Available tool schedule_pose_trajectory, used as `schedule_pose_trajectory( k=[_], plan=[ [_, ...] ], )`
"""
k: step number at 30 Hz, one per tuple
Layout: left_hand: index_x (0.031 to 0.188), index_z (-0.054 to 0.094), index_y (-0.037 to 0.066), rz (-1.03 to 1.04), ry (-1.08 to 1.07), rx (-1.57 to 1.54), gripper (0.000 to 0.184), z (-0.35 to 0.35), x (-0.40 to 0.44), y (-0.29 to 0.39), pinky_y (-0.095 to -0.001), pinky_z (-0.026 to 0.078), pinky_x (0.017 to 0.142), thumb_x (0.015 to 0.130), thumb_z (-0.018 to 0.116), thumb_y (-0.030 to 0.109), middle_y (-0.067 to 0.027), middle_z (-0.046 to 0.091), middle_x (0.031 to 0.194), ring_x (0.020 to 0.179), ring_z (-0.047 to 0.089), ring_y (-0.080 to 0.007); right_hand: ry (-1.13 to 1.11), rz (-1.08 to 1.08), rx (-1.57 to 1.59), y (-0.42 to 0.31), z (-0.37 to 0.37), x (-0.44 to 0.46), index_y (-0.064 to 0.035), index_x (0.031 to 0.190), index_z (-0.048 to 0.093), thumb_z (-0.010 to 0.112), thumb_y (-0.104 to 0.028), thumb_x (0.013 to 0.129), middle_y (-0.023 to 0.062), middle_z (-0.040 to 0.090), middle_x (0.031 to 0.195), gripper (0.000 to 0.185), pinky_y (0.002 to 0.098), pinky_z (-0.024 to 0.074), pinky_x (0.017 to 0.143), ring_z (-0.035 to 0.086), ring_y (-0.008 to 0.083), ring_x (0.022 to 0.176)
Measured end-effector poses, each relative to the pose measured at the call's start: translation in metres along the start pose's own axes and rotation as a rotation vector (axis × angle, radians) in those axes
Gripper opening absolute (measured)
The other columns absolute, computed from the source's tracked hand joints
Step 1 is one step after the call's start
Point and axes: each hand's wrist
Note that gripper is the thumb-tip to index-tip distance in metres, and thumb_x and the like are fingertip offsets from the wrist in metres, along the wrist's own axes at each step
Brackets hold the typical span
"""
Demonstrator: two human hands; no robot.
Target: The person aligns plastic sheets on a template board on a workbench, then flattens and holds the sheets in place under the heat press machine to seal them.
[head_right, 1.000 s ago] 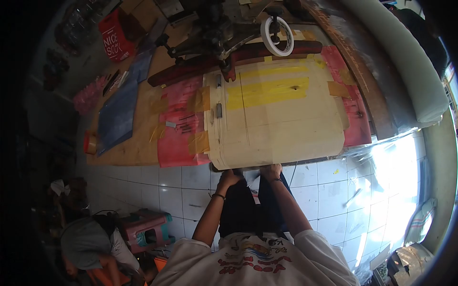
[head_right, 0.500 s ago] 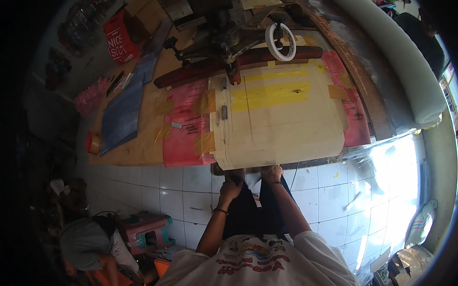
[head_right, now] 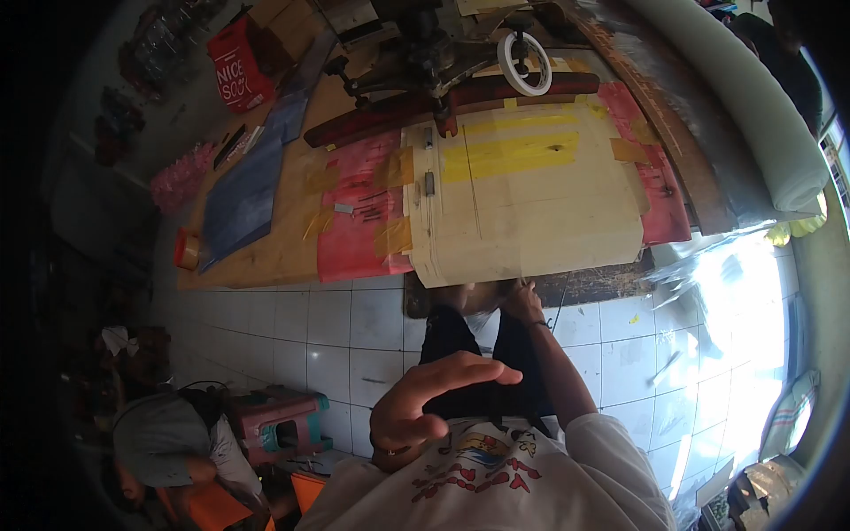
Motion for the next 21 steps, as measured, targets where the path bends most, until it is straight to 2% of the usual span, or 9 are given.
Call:
schedule_pose_trajectory(
  k=[2,4,7,9,10,12,15,17,21],
  plan=[
    [0.158,0.041,0.011,0.381,0.031,-0.27,0.072,0.021,0.017,0.019,-0.0506,0.044,0.106,0.105,0.043,0.06,-0.0282,0.055,0.142,0.121,0.061,-0.0402,0.084,0.026,0.128,-0.02,-0.036,-0.024,-0.0045,0.123,0.064,0.066,-0.025,0.092,0.0276,0.069,0.11,0.037,0.0562,0.0539,0.089,0.065,0.0449,0.112],
    [0.157,0.042,0.013,0.477,0.092,-0.38,0.072,0.039,0.02,0.052,-0.0508,0.045,0.103,0.105,0.04,0.063,-0.0313,0.056,0.14,0.117,0.061,-0.0405,0.467,-0.195,0.254,-0.026,-0.057,-0.057,-0.0034,0.11,0.068,0.064,-0.018,0.094,0.0229,0.07,0.099,0.022,0.0525,0.0531,0.084,0.067,0.0399,0.102],
    [0.152,0.051,0.021,0.599,0.111,-0.7,0.065,0.056,0.023,0.074,-0.0579,0.047,0.098,0.103,0.045,0.063,-0.0383,0.056,0.132,0.116,0.062,-0.0512,0.863,-0.396,0.355,-0.087,-0.124,-0.12,-0.0027,0.1,0.069,0.064,-0.005,0.094,0.0166,0.068,0.09,0.009,0.042,0.0504,0.078,0.063,0.0322,0.082],
    [0.148,0.057,0.024,0.806,0.131,-0.768,0.06,0.068,0.028,0.059,-0.0587,0.051,0.091,0.103,0.046,0.062,-0.0433,0.056,0.127,0.113,0.064,-0.0558,0.913,-0.509,0.504,-0.14,-0.175,-0.159,-0.0017,0.098,0.069,0.065,-0.003,0.093,0.0128,0.069,0.09,0.006,0.0363,0.0484,0.077,0.061,0.0274,0.081],
    [0.147,0.059,0.023,0.983,0.145,-0.684,0.06,0.072,0.038,0.035,-0.056,0.054,0.086,0.103,0.045,0.062,-0.0457,0.055,0.125,0.11,0.065,-0.0551,0.929,-0.607,0.525,-0.16,-0.195,-0.168,-0.0012,0.099,0.069,0.064,-0.003,0.093,0.0131,0.069,0.091,0.008,0.0361,0.0483,0.077,0.062,0.0267,0.082],
    [0.144,0.061,0.023,0.983,0.119,-0.63,0.059,0.064,0.04,0.042,-0.0517,0.057,0.077,0.104,0.044,0.062,-0.0471,0.054,0.123,0.105,0.068,-0.0538,0.896,-0.75,0.45,-0.199,-0.239,-0.171,-0.0011,0.103,0.07,0.064,-0.005,0.094,0.0145,0.07,0.093,0.011,0.0369,0.0487,0.079,0.063,0.0277,0.085],
    [0.142,0.063,0.022,0.74,0.108,-0.681,0.059,0.051,0.021,0.077,-0.0484,0.058,0.071,0.104,0.043,0.063,-0.045,0.055,0.123,0.101,0.07,-0.0516,0.669,-0.831,0.204,-0.247,-0.29,-0.136,-0.0036,0.114,0.072,0.068,-0.011,0.095,0.0178,0.072,0.107,0.021,0.0412,0.0516,0.088,0.067,0.0348,0.101],
    [0.141,0.064,0.022,0.846,0.173,-0.66,0.058,0.059,0.024,0.074,-0.0477,0.058,0.071,0.105,0.042,0.062,-0.044,0.055,0.122,0.1,0.07,-0.0494,0.545,-0.78,-0.006,-0.254,-0.299,-0.095,-0.0059,0.126,0.068,0.066,-0.024,0.098,0.0181,0.065,0.134,0.033,0.046,0.0475,0.104,0.06,0.0389,0.125],
    [0.14,0.065,0.023,0.72,0.208,-0.609,0.055,0.051,0.0,0.089,-0.0444,0.056,0.074,0.106,0.041,0.06,-0.0405,0.058,0.12,0.098,0.07,-0.0424,0.429,-0.707,-0.373,-0.244,-0.292,-0.048,-0.0102,0.143,0.058,0.053,-0.041,0.104,0.0158,0.047,0.156,0.05,0.0474,0.0309,0.121,0.042,0.0364,0.145]
  ],
)
Point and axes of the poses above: each hand's wrist, its own x-axis towards the middle knuckle, its own z-axis out of the palm, y = z × x
